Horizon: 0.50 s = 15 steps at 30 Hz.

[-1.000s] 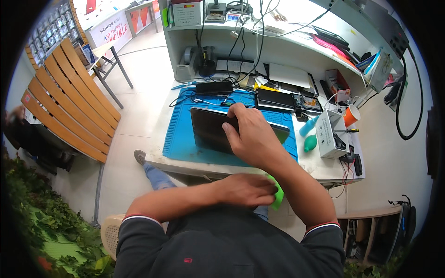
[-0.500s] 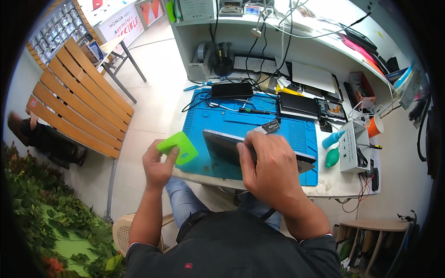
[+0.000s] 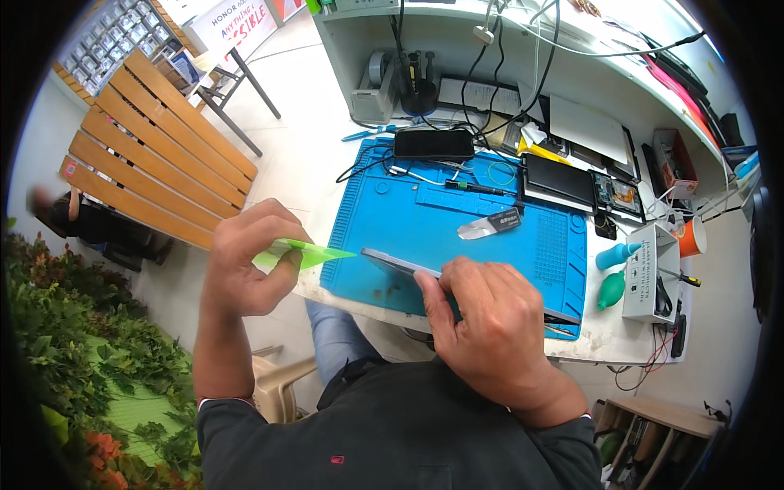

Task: The person uses a pry tool to separate the screen assembly from the chassis of a tablet.

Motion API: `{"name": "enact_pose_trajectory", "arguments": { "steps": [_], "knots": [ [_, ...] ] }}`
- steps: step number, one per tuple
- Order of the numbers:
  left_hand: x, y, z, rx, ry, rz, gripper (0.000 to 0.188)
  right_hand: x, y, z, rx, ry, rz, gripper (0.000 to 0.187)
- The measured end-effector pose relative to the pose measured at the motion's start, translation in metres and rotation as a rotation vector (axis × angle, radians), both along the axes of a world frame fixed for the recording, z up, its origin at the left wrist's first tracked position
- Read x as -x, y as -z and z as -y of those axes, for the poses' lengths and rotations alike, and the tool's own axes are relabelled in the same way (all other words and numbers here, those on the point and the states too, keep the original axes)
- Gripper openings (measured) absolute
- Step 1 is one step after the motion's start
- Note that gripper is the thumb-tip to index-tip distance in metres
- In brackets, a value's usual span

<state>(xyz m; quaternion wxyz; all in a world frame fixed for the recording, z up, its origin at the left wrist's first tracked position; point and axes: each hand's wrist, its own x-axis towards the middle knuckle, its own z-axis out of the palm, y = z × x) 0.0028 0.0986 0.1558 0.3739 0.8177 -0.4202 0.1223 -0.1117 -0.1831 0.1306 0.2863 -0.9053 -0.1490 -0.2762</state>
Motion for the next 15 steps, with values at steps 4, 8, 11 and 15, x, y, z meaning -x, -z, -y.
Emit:
{"name": "enact_pose_trajectory", "arguments": {
  "steps": [4,8,11,15],
  "knots": [
    [0.002,-0.018,0.009,-0.104,0.019,0.097,0.032,-0.001,0.002,0.000,-0.010,-0.013,0.009,0.029],
    [0.000,-0.019,0.012,-0.153,0.052,0.088,0.032,-0.001,0.001,0.000,0.001,-0.041,0.019,0.028],
    [-0.001,-0.011,0.015,-0.141,0.079,0.042,0.031,0.000,0.001,0.000,-0.008,-0.061,0.015,0.028],
    [-0.004,-0.003,0.020,-0.085,0.066,0.092,0.028,0.001,0.001,0.000,-0.009,-0.084,0.008,0.028]
  ]
}}
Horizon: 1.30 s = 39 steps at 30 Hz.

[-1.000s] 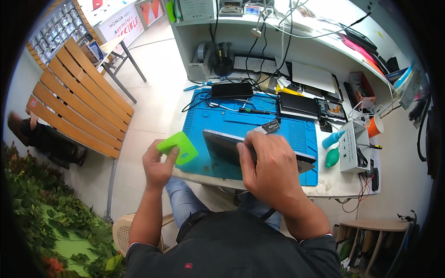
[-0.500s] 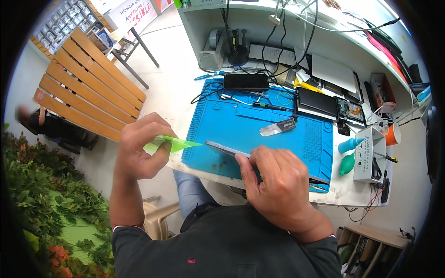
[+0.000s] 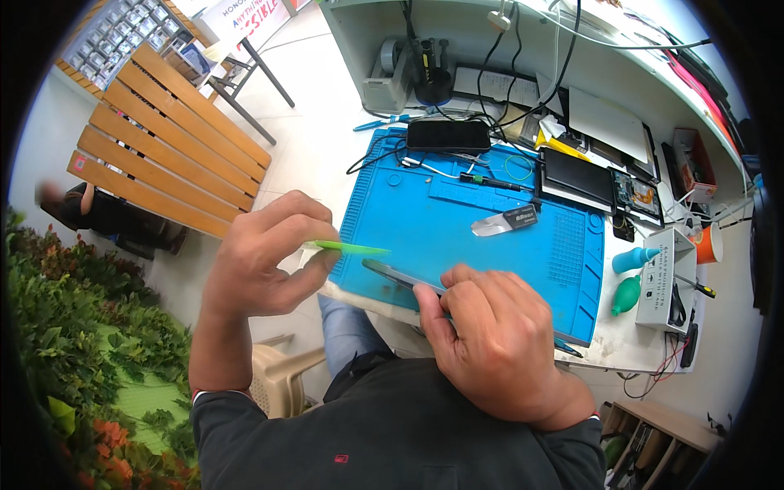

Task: The person uses a pry tool to separate the screen assembly from the chassis of a tablet.

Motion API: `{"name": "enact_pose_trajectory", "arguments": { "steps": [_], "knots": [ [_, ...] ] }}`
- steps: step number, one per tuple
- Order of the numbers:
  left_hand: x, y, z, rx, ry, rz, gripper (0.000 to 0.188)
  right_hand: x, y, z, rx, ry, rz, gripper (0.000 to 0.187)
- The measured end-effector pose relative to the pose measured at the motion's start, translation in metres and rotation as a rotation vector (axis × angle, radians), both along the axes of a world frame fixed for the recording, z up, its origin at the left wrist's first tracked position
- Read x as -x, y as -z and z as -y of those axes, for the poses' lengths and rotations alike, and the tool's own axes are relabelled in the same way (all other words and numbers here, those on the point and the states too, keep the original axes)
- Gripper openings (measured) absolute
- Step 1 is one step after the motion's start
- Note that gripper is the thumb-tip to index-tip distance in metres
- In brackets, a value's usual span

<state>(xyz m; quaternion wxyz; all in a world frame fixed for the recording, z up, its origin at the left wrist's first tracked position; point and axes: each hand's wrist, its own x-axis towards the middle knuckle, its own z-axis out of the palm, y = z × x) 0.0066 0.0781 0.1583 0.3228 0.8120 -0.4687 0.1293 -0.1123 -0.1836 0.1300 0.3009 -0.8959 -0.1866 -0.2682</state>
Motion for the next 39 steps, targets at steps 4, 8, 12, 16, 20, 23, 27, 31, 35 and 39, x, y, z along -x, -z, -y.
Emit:
{"name": "enact_pose_trajectory", "arguments": {
  "steps": [4,8,12,16,20,23,27,31,35,39],
  "knots": [
    [0.005,-0.014,-0.002,-0.048,-0.027,0.131,0.035,-0.001,0.000,0.001,0.003,-0.015,-0.003,0.027],
    [0.018,-0.027,-0.012,-0.138,-0.020,0.205,0.045,0.000,-0.001,0.001,0.008,-0.026,-0.005,0.027],
    [0.033,-0.035,-0.006,-0.225,-0.017,0.239,0.041,-0.001,-0.001,0.002,0.000,-0.043,-0.010,0.026],
    [0.039,-0.041,-0.006,-0.288,-0.024,0.269,0.042,-0.001,-0.002,0.001,-0.010,-0.053,-0.008,0.025],
    [0.037,-0.044,-0.004,-0.340,-0.009,0.280,0.046,0.000,-0.001,0.001,-0.017,-0.052,-0.008,0.024],
    [0.036,-0.042,-0.001,-0.335,0.011,0.259,0.049,0.000,0.000,0.001,-0.015,-0.053,0.001,0.025],
    [0.037,-0.045,0.000,-0.340,0.019,0.272,0.050,0.001,0.001,0.001,-0.012,-0.046,0.004,0.026],
    [0.038,-0.045,-0.001,-0.344,0.023,0.288,0.050,0.000,0.001,0.001,-0.014,-0.046,0.011,0.026],
    [0.041,-0.044,0.001,-0.370,0.015,0.295,0.048,0.000,-0.001,0.000,-0.011,-0.037,-0.003,0.026],
    [0.050,-0.043,0.004,-0.417,-0.028,0.351,0.045,-0.002,-0.001,0.001,-0.017,-0.037,0.003,0.026]
  ]
}}
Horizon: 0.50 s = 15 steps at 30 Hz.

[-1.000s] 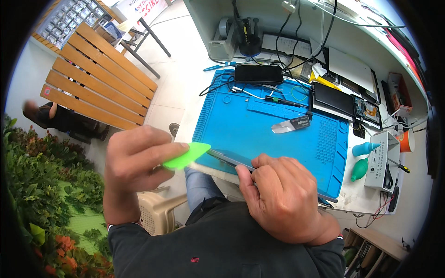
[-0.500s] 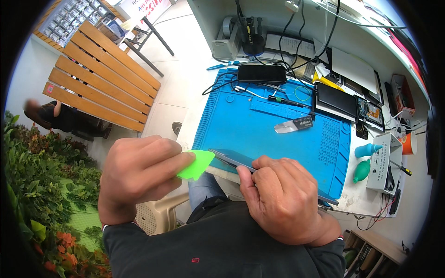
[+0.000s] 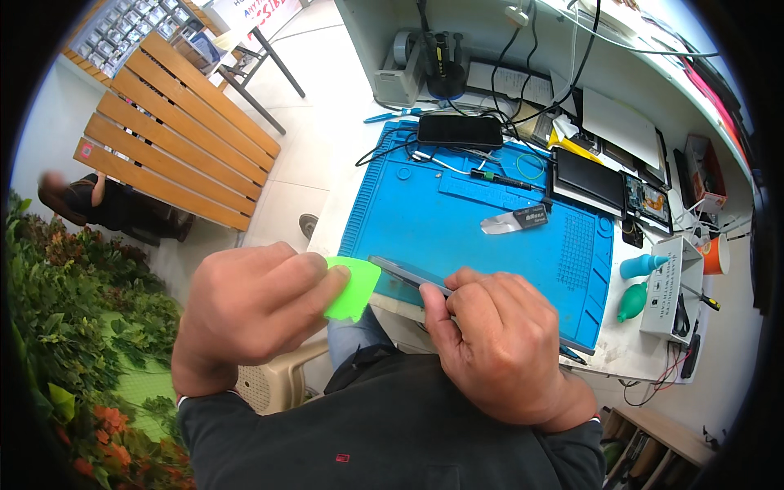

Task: The person uses a pry tool to separate the screen assembly from the chassis of a tablet.

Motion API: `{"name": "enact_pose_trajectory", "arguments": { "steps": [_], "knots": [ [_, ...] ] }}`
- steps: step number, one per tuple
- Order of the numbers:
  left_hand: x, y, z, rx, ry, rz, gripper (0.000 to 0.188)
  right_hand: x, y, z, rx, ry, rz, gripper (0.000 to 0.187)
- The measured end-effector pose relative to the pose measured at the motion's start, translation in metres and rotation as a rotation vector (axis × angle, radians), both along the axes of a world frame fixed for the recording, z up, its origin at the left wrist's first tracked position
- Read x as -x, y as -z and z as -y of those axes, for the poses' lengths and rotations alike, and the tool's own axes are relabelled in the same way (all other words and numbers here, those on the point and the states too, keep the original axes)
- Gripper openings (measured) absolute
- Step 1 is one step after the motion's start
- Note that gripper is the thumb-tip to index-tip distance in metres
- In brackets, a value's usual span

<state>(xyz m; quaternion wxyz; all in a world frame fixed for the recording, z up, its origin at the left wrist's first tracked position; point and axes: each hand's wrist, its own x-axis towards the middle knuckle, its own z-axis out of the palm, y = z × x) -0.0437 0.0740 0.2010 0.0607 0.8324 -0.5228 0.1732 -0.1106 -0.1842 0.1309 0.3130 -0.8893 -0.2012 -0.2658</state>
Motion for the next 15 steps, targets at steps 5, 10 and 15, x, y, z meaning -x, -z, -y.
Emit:
{"name": "enact_pose_trajectory", "arguments": {
  "steps": [5,10,15],
  "knots": [
    [0.003,-0.001,0.006,-0.120,-0.023,0.079,0.040,0.000,-0.001,0.001,0.003,-0.003,-0.012,0.027],
    [0.005,0.002,0.014,-0.167,-0.015,0.105,0.039,0.001,-0.002,-0.001,0.027,0.021,-0.019,0.029],
    [0.002,0.006,0.012,-0.141,-0.019,0.110,0.022,-0.003,-0.001,-0.001,-0.002,0.031,-0.012,0.030]
  ]
}}
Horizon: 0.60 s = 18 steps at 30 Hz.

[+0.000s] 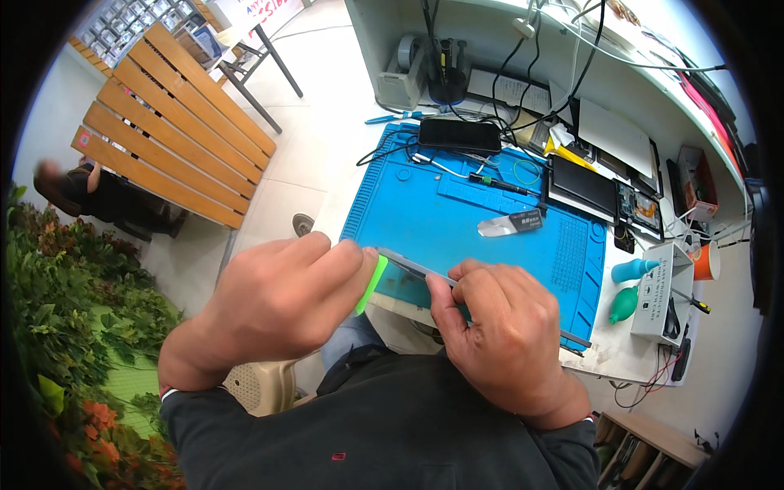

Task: The person uses a pry tool to separate the screen assembly from the chassis of a tablet.

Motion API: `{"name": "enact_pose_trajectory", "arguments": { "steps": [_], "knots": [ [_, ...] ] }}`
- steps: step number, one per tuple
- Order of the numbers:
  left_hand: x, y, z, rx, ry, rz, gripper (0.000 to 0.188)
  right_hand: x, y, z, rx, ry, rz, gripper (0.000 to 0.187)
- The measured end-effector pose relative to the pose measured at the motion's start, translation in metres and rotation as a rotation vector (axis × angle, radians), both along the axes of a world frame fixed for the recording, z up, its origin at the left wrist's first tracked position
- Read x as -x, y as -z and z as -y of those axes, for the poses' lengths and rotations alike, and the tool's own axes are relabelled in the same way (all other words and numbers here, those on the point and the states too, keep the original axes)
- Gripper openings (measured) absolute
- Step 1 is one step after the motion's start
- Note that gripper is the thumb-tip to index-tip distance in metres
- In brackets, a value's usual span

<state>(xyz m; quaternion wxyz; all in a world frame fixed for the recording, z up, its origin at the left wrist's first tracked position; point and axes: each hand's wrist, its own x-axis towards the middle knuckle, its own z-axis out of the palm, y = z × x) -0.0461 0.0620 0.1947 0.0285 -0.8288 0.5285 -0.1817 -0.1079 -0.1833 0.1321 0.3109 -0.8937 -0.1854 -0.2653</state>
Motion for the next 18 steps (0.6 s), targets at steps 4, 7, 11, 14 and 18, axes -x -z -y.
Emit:
{"name": "enact_pose_trajectory", "arguments": {
  "steps": [4,7,11,14,18],
  "knots": [
    [-0.016,0.005,-0.012,0.177,-0.047,-0.092,0.024,-0.004,-0.001,0.000,-0.012,-0.008,-0.004,0.031],
    [-0.047,0.015,-0.027,0.394,-0.133,-0.334,0.029,-0.002,-0.002,0.003,-0.012,0.002,-0.015,0.031],
    [-0.094,0.068,-0.022,0.493,-0.323,-0.792,0.038,0.003,-0.001,0.004,0.030,0.005,-0.003,0.028],
    [-0.126,0.105,-0.001,0.360,-0.306,-0.984,0.048,0.006,0.002,-0.001,0.017,-0.006,0.006,0.025],
    [-0.161,0.121,0.058,0.347,0.003,-0.850,0.049,0.009,0.005,0.002,-0.013,-0.009,0.037,0.027]
  ]
}}
